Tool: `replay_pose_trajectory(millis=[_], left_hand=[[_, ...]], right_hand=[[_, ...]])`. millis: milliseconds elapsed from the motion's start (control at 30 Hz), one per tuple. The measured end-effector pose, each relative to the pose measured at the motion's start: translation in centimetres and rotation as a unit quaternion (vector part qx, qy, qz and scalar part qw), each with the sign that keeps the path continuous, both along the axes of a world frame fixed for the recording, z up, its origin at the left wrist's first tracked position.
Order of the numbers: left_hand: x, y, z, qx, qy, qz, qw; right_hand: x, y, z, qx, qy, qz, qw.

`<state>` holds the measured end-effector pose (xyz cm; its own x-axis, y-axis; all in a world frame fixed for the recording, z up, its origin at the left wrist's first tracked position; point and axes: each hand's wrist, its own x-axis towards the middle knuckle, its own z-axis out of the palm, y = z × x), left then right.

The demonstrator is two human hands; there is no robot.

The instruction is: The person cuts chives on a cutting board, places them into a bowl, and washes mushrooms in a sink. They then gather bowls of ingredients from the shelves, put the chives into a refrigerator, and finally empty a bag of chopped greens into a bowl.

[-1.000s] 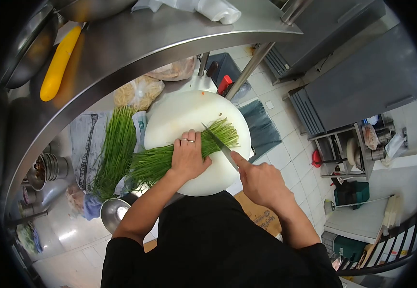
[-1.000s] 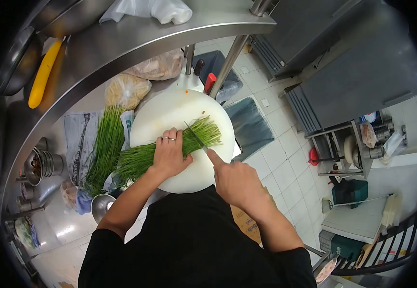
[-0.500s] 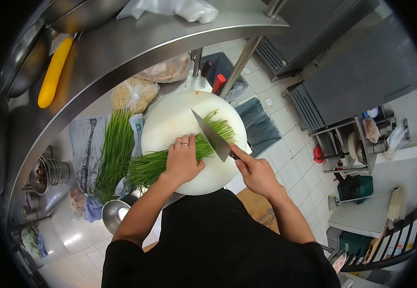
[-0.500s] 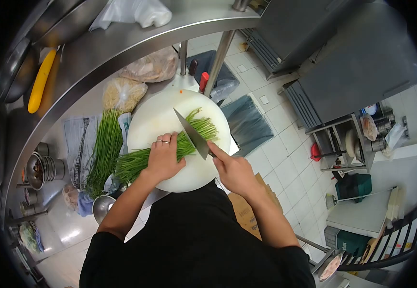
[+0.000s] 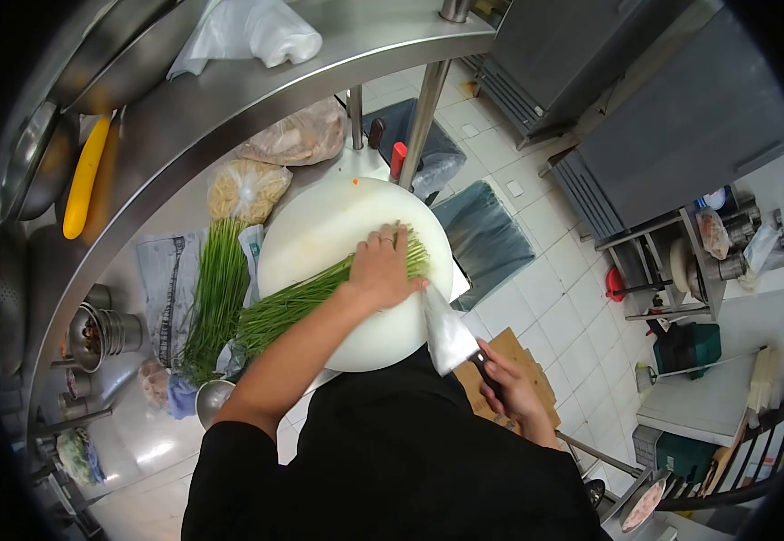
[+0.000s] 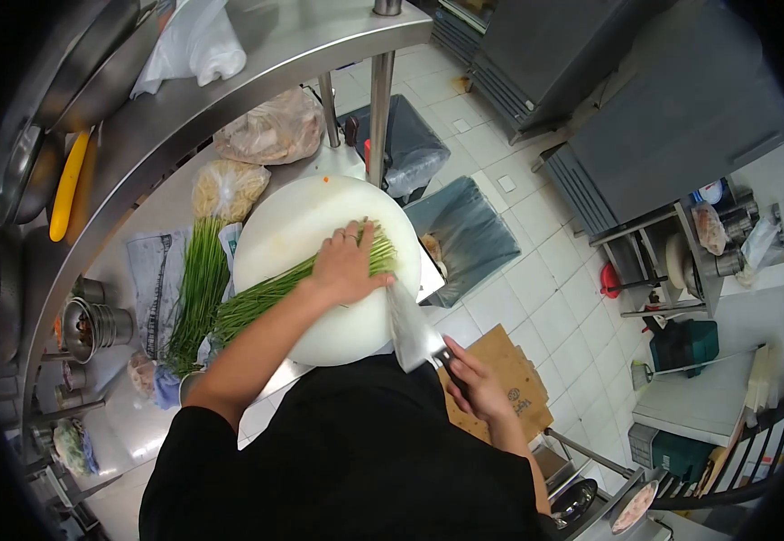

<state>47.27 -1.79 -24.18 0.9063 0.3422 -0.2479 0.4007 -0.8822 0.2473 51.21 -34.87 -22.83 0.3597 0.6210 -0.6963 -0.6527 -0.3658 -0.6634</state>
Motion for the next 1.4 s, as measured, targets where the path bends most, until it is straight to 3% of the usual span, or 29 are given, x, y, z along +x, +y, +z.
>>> replay_pose_trajectory(millis=[67, 133, 233, 300, 367, 467, 533, 567, 600, 633, 667, 700, 733, 800, 900, 933, 967, 1000, 1067, 1133, 1200, 1233, 1300, 1400], left_hand=[[0.7, -1.8, -2.2, 0.002, -0.039, 0.029, 0.999], [1.6, -3.4, -3.0, 0.000, -0.077, 0.061, 0.995], [3.9, -4.8, -2.2, 0.020, -0.161, 0.079, 0.984], [6.2, -6.3, -0.5, 0.043, -0.315, 0.049, 0.947], [8.5, -8.1, 1.9, -0.005, -0.412, 0.023, 0.911], [13.6, -10.4, 1.7, -0.042, -0.477, 0.004, 0.878], [16.6, -11.9, -2.7, 0.012, -0.415, 0.036, 0.909], [17.3, -12.1, -4.3, 0.063, -0.352, 0.063, 0.932], [17.0, -11.3, -3.3, 0.069, -0.347, 0.068, 0.933], [15.6, -9.6, -1.2, 0.019, -0.333, 0.053, 0.941], [14.0, -7.5, 0.1, -0.031, -0.316, 0.036, 0.948], [11.8, -4.5, 0.0, -0.029, -0.314, 0.043, 0.948], [9.0, -1.5, 0.0, -0.028, -0.313, 0.051, 0.948], [3.3, 3.7, 1.3, -0.013, -0.198, 0.100, 0.975], [-3.1, 8.0, 2.2, 0.003, 0.015, 0.117, 0.993], [-4.3, 7.8, 2.6, 0.006, 0.016, 0.121, 0.992], [-5.9, 6.9, 2.7, -0.006, -0.021, 0.092, 0.995], [-7.1, 5.8, 2.8, -0.018, -0.057, 0.063, 0.996], [-8.6, 3.7, 2.2, 0.000, -0.058, 0.056, 0.997], [-9.7, 2.0, 0.9, 0.019, -0.062, 0.051, 0.997], [-10.1, 0.4, -1.0, 0.054, -0.088, 0.091, 0.991], [-9.8, -0.2, -1.9, 0.092, -0.104, 0.101, 0.985], [-7.8, -1.0, -3.7, 0.095, -0.122, 0.147, 0.977], [-3.5, -2.5, -4.6, 0.113, -0.146, 0.233, 0.955]], right_hand=[[0.4, 3.8, -1.5, 0.026, 0.017, -0.023, 0.999], [1.5, 6.2, -2.7, 0.060, -0.056, 0.012, 0.997], [3.6, 6.2, -0.5, 0.070, -0.084, -0.006, 0.994], [5.5, 4.3, 1.9, 0.068, -0.133, -0.016, 0.989], [7.5, 2.0, 4.0, 0.071, -0.185, -0.022, 0.980], [11.0, 0.0, 5.0, 0.073, -0.221, -0.032, 0.972], [14.0, -0.7, 3.5, -0.031, -0.297, -0.013, 0.954], [16.0, -1.6, -0.3, -0.089, -0.441, 0.031, 0.892], [16.6, -1.6, -0.7, -0.083, -0.437, 0.036, 0.895], [17.1, -1.6, -0.9, -0.242, -0.506, 0.108, 0.821], [17.4, -1.7, -1.1, -0.389, -0.556, 0.174, 0.714], [18.1, -2.5, -1.4, -0.368, -0.527, 0.142, 0.753], [18.9, -3.7, -2.2, -0.362, -0.522, 0.146, 0.759], [19.6, -5.8, -3.7, -0.258, -0.494, 0.095, 0.825], [19.8, -5.1, -2.3, -0.202, -0.467, 0.114, 0.853], [20.1, -4.7, -1.9, -0.179, -0.433, 0.131, 0.874], [20.1, -4.4, -2.5, -0.083, -0.448, 0.100, 0.884], [20.1, -3.4, -1.5, -0.078, -0.448, 0.103, 0.885], [19.9, -1.0, 1.6, 0.006, -0.377, 0.159, 0.913], [19.4, 1.8, 2.3, 0.066, -0.427, 0.181, 0.883], [18.5, 5.4, 4.5, 0.020, -0.387, 0.302, 0.871], [17.9, 6.9, 4.6, 0.024, -0.390, 0.307, 0.868], [16.9, 9.6, 4.5, 0.033, -0.533, 0.355, 0.767], [15.2, 12.0, 6.9, 0.060, -0.617, 0.344, 0.706]])
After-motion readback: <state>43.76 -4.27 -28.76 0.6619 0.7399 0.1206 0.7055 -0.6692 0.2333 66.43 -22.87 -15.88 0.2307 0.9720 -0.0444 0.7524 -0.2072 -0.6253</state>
